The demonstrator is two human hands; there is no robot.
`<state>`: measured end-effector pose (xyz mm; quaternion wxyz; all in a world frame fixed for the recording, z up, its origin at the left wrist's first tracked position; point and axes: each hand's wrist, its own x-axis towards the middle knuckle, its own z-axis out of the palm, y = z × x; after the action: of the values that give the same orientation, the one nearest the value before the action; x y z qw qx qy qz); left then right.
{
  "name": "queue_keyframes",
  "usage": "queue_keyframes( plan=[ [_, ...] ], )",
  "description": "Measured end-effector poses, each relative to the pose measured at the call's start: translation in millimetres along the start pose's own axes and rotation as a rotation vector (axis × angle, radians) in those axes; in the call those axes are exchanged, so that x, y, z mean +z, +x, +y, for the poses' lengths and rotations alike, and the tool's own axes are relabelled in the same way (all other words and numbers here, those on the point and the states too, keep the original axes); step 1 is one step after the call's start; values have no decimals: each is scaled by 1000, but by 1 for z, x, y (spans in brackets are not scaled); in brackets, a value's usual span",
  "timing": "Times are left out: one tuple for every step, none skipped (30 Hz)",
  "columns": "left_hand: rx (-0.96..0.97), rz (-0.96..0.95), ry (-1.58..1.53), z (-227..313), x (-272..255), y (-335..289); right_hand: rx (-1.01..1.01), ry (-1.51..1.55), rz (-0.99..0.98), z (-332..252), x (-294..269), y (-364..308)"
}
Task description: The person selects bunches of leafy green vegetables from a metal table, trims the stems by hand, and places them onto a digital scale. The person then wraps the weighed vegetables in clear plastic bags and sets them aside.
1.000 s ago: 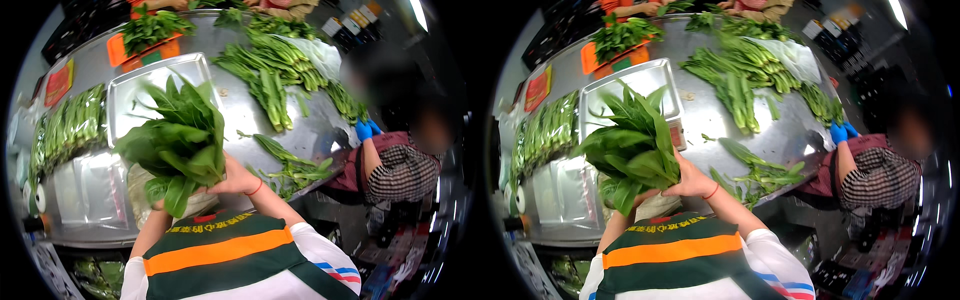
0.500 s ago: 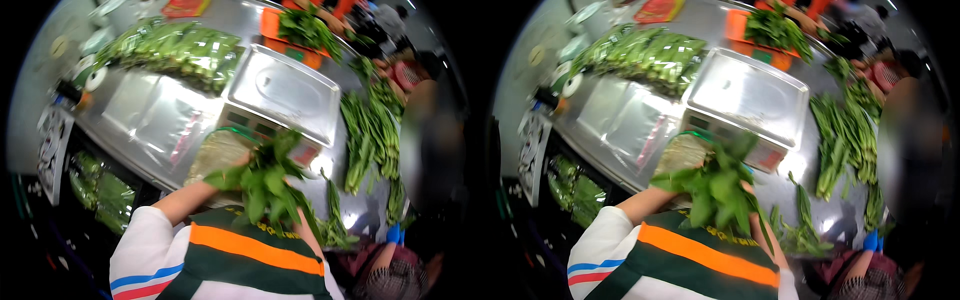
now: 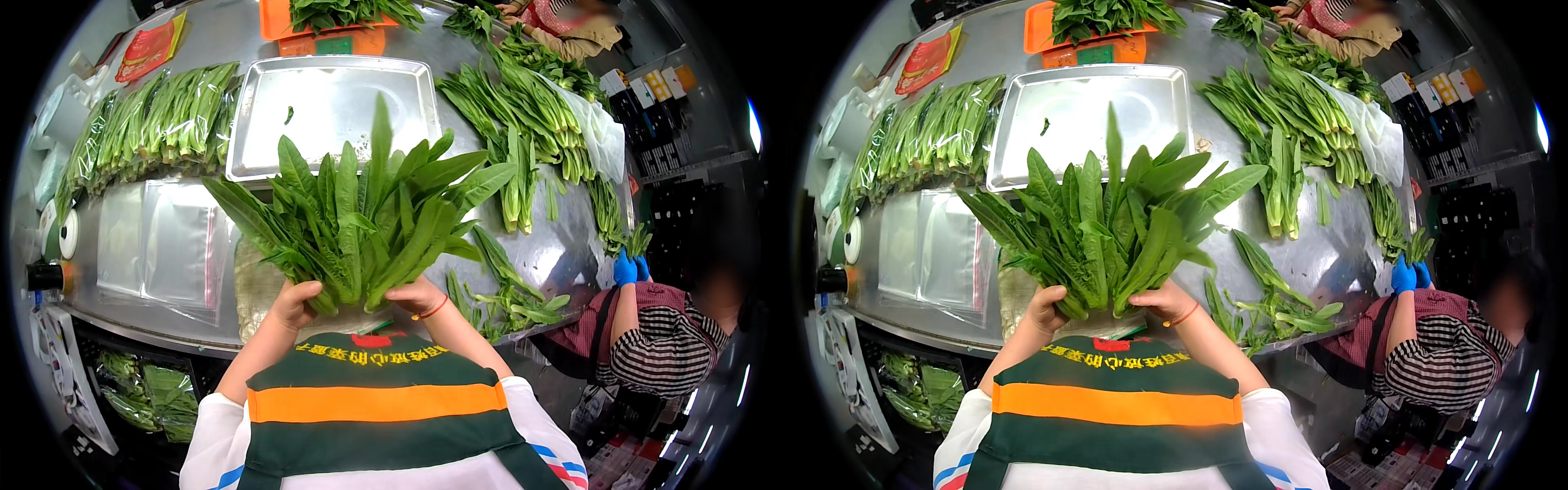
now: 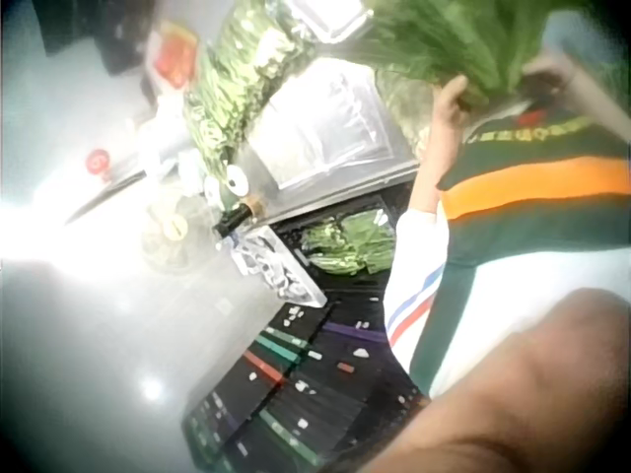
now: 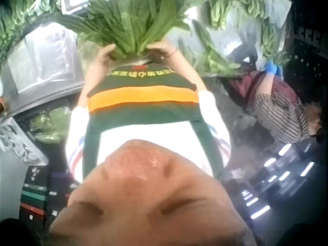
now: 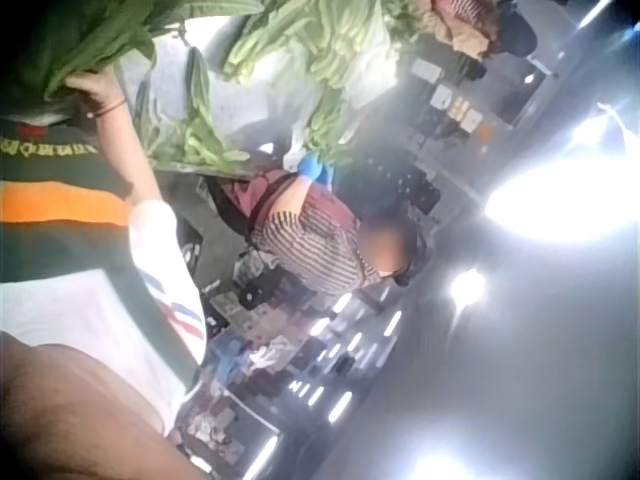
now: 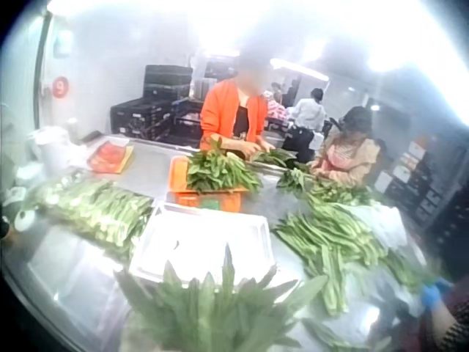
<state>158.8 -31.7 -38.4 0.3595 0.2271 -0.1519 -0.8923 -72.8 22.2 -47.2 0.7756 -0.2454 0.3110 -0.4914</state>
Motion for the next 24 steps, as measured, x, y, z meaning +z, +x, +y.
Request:
queue_keyframes(
  plan=[
    [-1, 0, -26, 0, 0, -3, -14, 37, -2, 2, 1, -1],
    [-15, -8, -34, 0, -1, -4, -6, 57, -5, 2, 2, -2],
    [-29, -15, -41, 1, -3, -6, 2, 76, -8, 1, 3, -3],
    [-40, -25, -50, 1, -4, -7, 10, 93, -11, -1, 3, -4],
    [-50, -28, -40, 2, -6, -9, 6, 85, -19, -1, 3, -4],
    [-60, -31, -31, 2, -9, -11, 3, 76, -28, 0, 2, -5],
    [-70, -37, -23, 1, -10, -11, -3, 65, -34, 0, 0, -5],
    [-62, -26, -9, 1, -8, -12, -1, 47, -41, 0, -1, -6],
    [-54, -16, 4, 2, -5, -14, 0, 29, -49, 0, -1, -6],
    [-47, -5, 18, 3, -2, -15, 1, 12, -56, -1, -2, -7],
    [-52, 0, 32, 3, -1, -17, -1, 18, -50, -1, -1, -7],
    [-58, 5, 46, 3, 0, -18, -3, 24, -44, -1, 0, -7],
    [-62, 11, 62, 4, 1, -19, -5, 30, -39, -1, 1, -7],
    [-65, 5, 73, 5, 1, -20, -14, 31, -39, -1, 2, -8],
    [-68, -1, 85, 6, 2, -21, -22, 32, -38, -2, 2, -8],
    [-72, -6, 97, 7, 4, -22, -30, 33, -37, -1, 2, -8],
    [-75, -3, 125, 9, 9, -22, -27, 0, -26, -2, 4, -8],
    [-79, -1, 153, 11, 17, -22, -25, -33, -16, -4, 6, -8],
    [-82, 1, 180, 13, 21, -22, -22, -67, -5, -6, 11, -7],
    [-28, -33, 347, 9, 16, -19, -16, -330, 66, -14, 25, -4],
    [25, -66, 514, 2, 7, -13, -11, -594, 137, -23, 43, 1],
    [75, -102, 679, -1, 7, -9, -7, -857, 213, -26, 54, 4],
    [77, -65, 646, -7, 12, -4, -122, -1201, 250, -13, 49, 6],
    [174, -102, 757, -9, 17, 2, -121, -1495, 281, -10, 56, 5]
  ],
)
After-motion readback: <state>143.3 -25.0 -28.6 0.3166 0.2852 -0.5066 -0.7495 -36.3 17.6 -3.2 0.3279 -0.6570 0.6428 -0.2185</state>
